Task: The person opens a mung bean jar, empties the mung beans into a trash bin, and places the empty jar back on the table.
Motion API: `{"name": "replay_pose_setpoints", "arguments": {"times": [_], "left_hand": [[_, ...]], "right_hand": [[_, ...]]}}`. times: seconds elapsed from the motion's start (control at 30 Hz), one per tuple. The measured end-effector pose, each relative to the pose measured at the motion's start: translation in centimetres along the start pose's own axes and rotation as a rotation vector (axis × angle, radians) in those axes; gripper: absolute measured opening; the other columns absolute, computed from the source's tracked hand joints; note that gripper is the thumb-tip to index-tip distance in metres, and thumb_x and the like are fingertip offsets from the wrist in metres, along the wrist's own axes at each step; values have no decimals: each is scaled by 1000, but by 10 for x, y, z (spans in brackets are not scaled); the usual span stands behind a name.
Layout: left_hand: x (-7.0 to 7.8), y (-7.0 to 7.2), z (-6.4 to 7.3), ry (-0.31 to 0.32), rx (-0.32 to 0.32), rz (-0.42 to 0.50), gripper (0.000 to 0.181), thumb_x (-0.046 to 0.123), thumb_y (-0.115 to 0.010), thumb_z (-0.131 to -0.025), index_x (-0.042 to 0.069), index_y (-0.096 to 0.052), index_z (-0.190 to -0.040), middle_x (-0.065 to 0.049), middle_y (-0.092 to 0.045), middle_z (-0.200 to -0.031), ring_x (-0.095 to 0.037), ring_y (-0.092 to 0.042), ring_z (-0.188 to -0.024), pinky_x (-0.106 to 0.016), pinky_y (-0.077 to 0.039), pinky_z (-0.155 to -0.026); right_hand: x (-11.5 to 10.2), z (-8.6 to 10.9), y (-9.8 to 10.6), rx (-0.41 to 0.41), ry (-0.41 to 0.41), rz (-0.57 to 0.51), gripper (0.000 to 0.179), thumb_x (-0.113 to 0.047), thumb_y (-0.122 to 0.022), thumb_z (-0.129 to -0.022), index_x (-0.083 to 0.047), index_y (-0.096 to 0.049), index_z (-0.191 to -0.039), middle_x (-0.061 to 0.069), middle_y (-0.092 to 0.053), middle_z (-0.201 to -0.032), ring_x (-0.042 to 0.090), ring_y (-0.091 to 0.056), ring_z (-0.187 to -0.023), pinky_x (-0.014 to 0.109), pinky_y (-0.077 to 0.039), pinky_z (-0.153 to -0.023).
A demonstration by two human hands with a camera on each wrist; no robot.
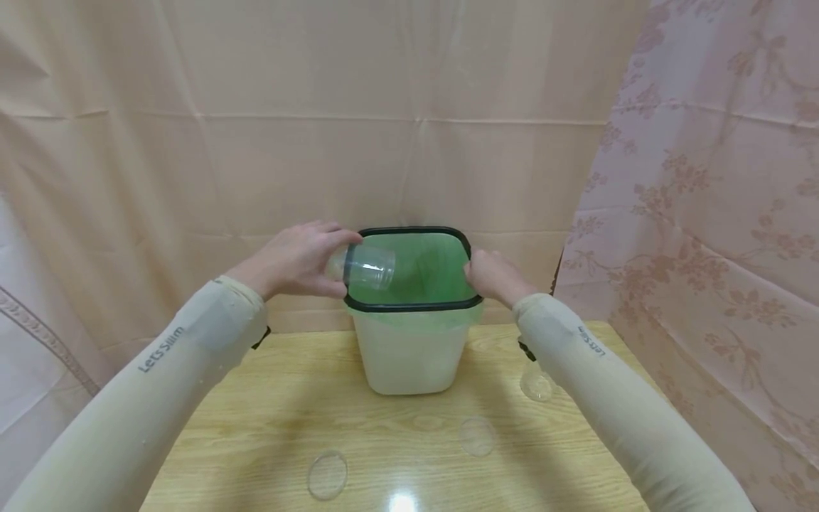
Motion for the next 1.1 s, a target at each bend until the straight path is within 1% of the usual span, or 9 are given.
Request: {"name": "replay_pose_setpoints", "arguments": {"times": [0.23, 0.37, 0.5, 0.67, 0.73, 0.8, 0.97, 1.03, 1.1], "left_hand": [[1, 1, 1, 8, 2, 7, 75, 36, -86, -74, 10, -59, -139, -11, -61, -133, -33, -57, -118, -56, -48, -99], [1, 1, 2, 5, 17, 10, 74, 35, -86, -74, 9, -60, -138, -11, -62, -131, -32, -59, -116, -55, -49, -97], [2, -1, 5, -8, 44, 31, 72, 32, -86, -74, 8, -60, -136, -12, -63, -129, -30, -60, -111, -53, -51, -95], [3, -2, 6, -34, 90, 47, 68, 29, -82, -74, 8, -61, -136, -12, -65, -124, -27, -62, -103, -49, -53, -88], [2, -2, 7, -36, 104, 53, 69, 28, -81, -74, 8, -60, -137, -12, -65, -124, -26, -62, -100, -48, -54, -87], [2, -3, 8, -26, 113, 65, 72, 29, -82, -74, 8, -59, -139, -12, -64, -127, -27, -63, -102, -49, -53, -90], [-1, -5, 14, 7, 154, 98, 77, 37, -87, -76, 8, -57, -141, -12, -61, -136, -32, -60, -118, -54, -49, -99], [-1, -6, 17, 12, 178, 113, 77, 39, -87, -77, 8, -56, -141, -12, -60, -139, -33, -59, -122, -55, -48, -100], [-2, -7, 21, 25, 200, 127, 79, 42, -86, -78, 9, -55, -142, -12, -58, -141, -34, -59, -122, -55, -49, -99]], "right_hand": [[1, 0, 0, 1, 0, -1, 41, -14, -35, -106, 12, -43, -137, 6, -47, -72, 16, -43, -58, 33, -43, -60], [2, 0, 0, 1, -3, 6, 39, -14, -35, -106, 11, -45, -134, 6, -47, -72, 17, -43, -59, 34, -43, -61], [1, -1, 0, -1, -9, 10, 39, -15, -35, -106, 10, -44, -135, 6, -47, -74, 17, -43, -60, 34, -44, -62], [0, -1, 0, -1, -9, 20, 37, -13, -35, -106, 11, -45, -133, 6, -46, -74, 17, -43, -58, 33, -43, -60], [0, -1, 0, 4, -4, 22, 37, -12, -35, -106, 12, -45, -132, 6, -46, -73, 16, -42, -58, 32, -42, -59], [-1, -1, 1, 8, -1, 21, 37, -12, -36, -105, 12, -45, -132, 6, -46, -73, 16, -42, -57, 32, -42, -58], [-1, 1, 1, 10, 10, 24, 37, -11, -36, -105, 13, -46, -131, 5, -45, -71, 15, -41, -56, 31, -41, -57], [-1, 2, 1, 10, 14, 25, 37, -11, -36, -106, 13, -45, -132, 5, -45, -70, 15, -41, -56, 30, -41, -57], [-1, 2, 1, 8, 13, 23, 38, -11, -36, -106, 13, -44, -133, 5, -45, -70, 15, -41, -55, 30, -41, -56]]}}
Point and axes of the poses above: each hand's wrist, its own z-axis away from the middle knuckle, its own y-axis out of the back of the hand, x = y × z, the point moved 2 cm from there along -z, towards the middle knuckle
